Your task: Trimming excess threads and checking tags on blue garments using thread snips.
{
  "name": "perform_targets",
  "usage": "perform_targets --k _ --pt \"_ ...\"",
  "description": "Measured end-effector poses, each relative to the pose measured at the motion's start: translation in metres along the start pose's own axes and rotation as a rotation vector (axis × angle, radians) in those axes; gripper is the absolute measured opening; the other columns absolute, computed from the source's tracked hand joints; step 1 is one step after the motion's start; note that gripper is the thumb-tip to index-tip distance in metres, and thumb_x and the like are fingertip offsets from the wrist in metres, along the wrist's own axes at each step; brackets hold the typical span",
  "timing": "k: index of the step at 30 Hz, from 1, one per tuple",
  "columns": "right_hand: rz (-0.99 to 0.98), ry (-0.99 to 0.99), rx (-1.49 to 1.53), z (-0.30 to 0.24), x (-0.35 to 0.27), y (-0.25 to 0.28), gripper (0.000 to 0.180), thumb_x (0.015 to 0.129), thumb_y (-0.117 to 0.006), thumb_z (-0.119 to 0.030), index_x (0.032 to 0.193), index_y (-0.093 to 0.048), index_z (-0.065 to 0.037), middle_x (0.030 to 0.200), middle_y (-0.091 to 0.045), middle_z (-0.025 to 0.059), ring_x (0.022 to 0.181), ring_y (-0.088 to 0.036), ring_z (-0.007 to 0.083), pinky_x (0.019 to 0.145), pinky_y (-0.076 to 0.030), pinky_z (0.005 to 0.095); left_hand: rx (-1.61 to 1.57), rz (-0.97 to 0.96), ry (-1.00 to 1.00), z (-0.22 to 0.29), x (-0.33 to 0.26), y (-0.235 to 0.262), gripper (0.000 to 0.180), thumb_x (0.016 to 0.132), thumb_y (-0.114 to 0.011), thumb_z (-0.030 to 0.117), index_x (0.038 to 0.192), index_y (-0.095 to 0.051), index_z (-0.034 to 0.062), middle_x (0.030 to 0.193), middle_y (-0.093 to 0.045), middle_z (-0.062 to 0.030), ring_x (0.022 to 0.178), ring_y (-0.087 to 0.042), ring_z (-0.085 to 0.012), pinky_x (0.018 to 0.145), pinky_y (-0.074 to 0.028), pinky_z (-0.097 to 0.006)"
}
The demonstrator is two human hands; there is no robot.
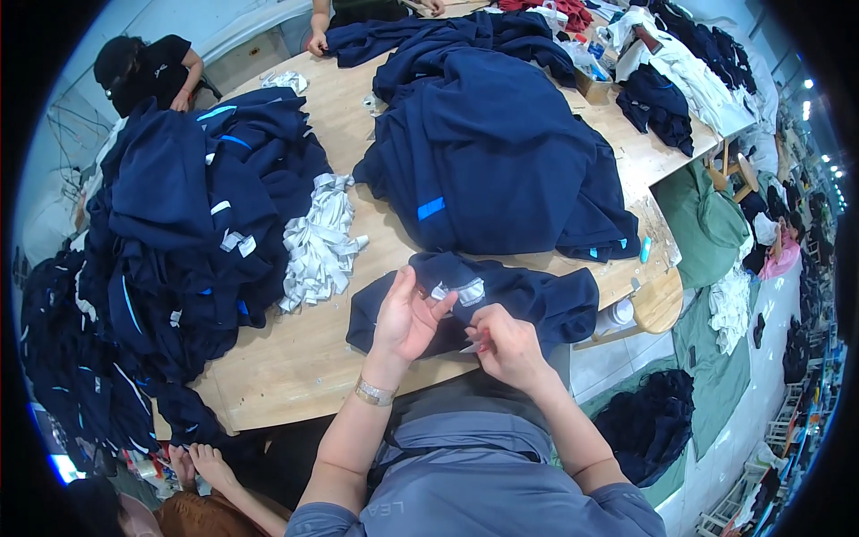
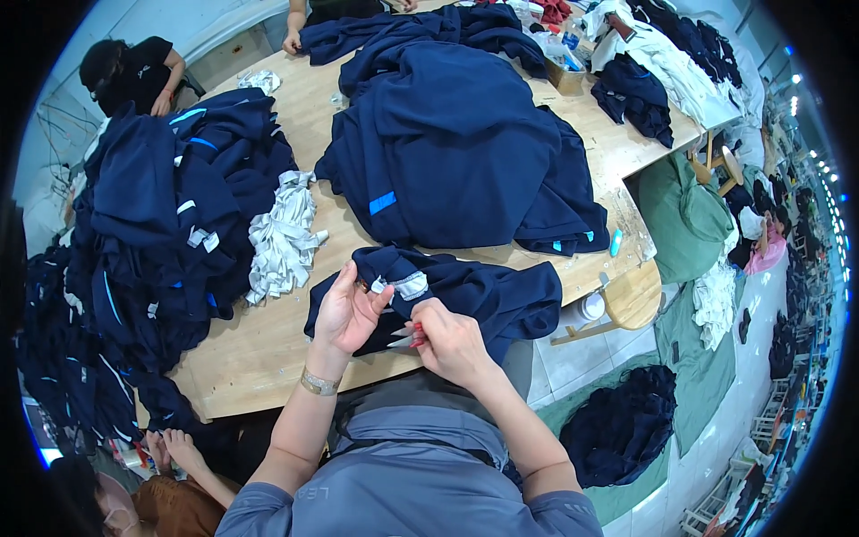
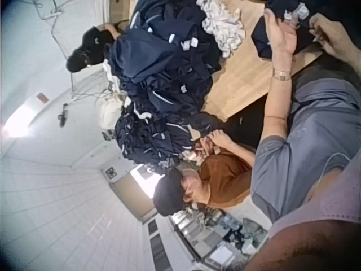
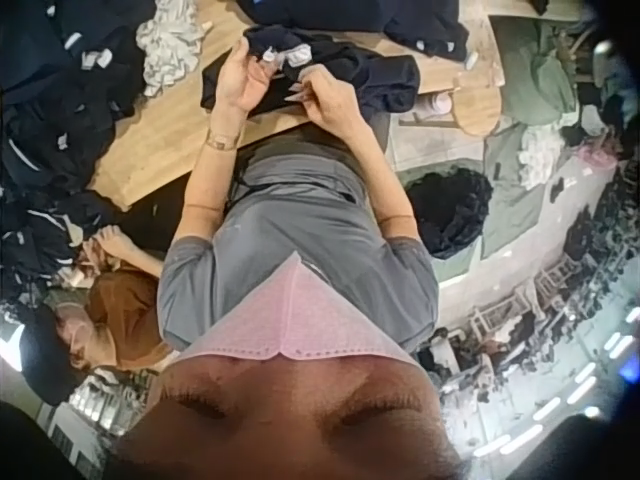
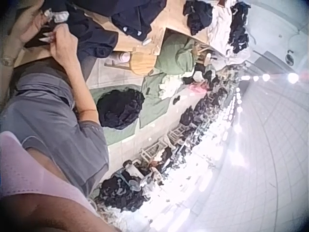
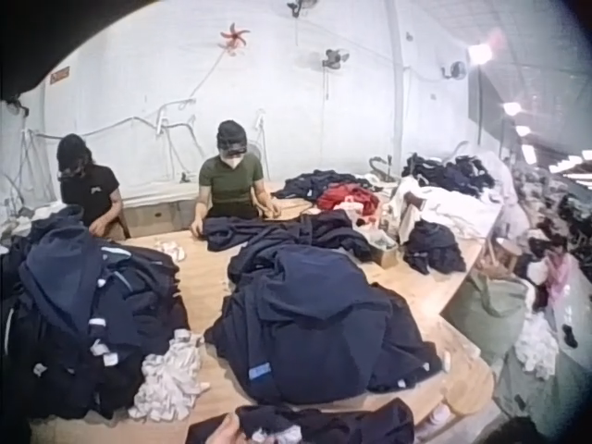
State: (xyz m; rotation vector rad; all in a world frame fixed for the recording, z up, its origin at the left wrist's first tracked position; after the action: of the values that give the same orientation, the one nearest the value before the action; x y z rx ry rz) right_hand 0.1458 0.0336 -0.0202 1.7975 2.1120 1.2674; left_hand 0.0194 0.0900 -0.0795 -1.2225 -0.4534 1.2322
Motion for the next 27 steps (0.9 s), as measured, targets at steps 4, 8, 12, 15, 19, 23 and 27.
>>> perform_targets --k 4,8,12,15,19,23,27 --pt "0.091 -0.270 0.369 0.018 -0.006 0.000 0.023 0.077 -0.066 -0.004 0.084 -0.044 -0.003 0.074 -0.052 0.0067 0.054 -0.048 0.0116 0.050 -0.040 0.0246 -0.140 0.046 0.086 -0.016 -0.003 0.017 0.019 0.097 -0.044 0.023 0.097 -0.052 0.0066 0.099 -0.061 -0.0082 0.097 -0.061 -0.0232 0.090 -0.050 -0.039" --pt "0.139 -0.411 0.427 0.035 -0.007 0.002 0.024 0.088 -0.059 -0.020 0.087 -0.041 -0.003 0.067 -0.047 0.0060 0.056 -0.041 0.0108 0.052 -0.037 0.0246 -0.222 0.041 0.159 -0.028 -0.011 0.008 0.015 0.093 -0.053 0.018 0.093 -0.056 0.0036 0.093 -0.061 -0.0083 0.095 -0.061 -0.0211 0.089 -0.050 -0.033" --pt "0.136 -0.488 0.424 0.041 -0.007 0.007 0.027 0.091 -0.056 -0.025 0.084 -0.042 -0.003 0.064 -0.044 0.0058 0.056 -0.040 0.0127 0.052 -0.037 0.0266 -0.005 0.153 0.094 -0.033 -0.019 0.008 0.011 0.092 -0.053 0.014 0.089 -0.058 0.0053 0.093 -0.062 -0.0072 0.090 -0.061 -0.0144 0.085 -0.052 -0.027" --pt "0.145 -0.508 0.429 0.038 -0.004 0.014 0.029 0.091 -0.055 -0.027 0.081 -0.043 -0.003 0.061 -0.044 0.0065 0.055 -0.039 0.0145 0.051 -0.036 0.0276 -0.101 -0.106 0.218 -0.035 -0.022 -0.011 0.011 0.093 -0.052 0.015 0.091 -0.058 0.0054 0.094 -0.063 -0.0072 0.089 -0.062 -0.0142 0.085 -0.053 -0.028" --pt "0.180 -0.450 0.297 0.033 -0.002 0.022 0.030 0.090 -0.057 -0.030 0.081 -0.047 -0.003 0.059 -0.049 0.0085 0.049 -0.045 0.0204 0.048 -0.037 0.0292 0.001 0.033 0.104 -0.030 -0.027 -0.029 0.018 0.094 -0.049 0.016 0.088 -0.061 0.0036 0.089 -0.065 -0.0086 0.086 -0.064 -0.0154 0.083 -0.055 -0.030" --pt "0.131 -0.376 0.113 0.022 0.003 0.027 0.031 0.088 -0.058 -0.033 0.081 -0.050 -0.004 0.060 -0.054 0.0090 0.050 -0.054 0.0242 0.046 -0.039 0.0303 0.042 0.056 0.051 -0.027 -0.030 -0.033 0.018 0.095 -0.048 0.018 0.091 -0.059 0.0038 0.092 -0.065 -0.0096 0.088 -0.064 -0.0166 0.084 -0.054 -0.032" --pt "0.076 -0.227 -0.100 0.006 0.011 0.029 0.033 0.086 -0.058 -0.038 0.079 -0.051 -0.007 0.060 -0.057 0.0079 0.051 -0.058 0.0242 0.044 -0.041 0.0309 0.135 0.054 -0.055 -0.023 -0.032 -0.032 0.016 0.095 -0.048 0.019 0.097 -0.055 0.0038 0.096 -0.064 -0.0104 0.090 -0.064 -0.0170 0.083 -0.054 -0.030"
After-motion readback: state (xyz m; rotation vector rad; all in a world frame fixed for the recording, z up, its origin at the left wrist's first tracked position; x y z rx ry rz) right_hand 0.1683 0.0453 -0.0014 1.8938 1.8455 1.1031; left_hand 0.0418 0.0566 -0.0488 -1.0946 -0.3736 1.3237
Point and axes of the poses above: each hand's wrist, its own x-axis towards the middle knuckle, its own y-axis out of the back of the hand, z = x × y, the point moved 7 cm from there along x, towards the middle knuckle
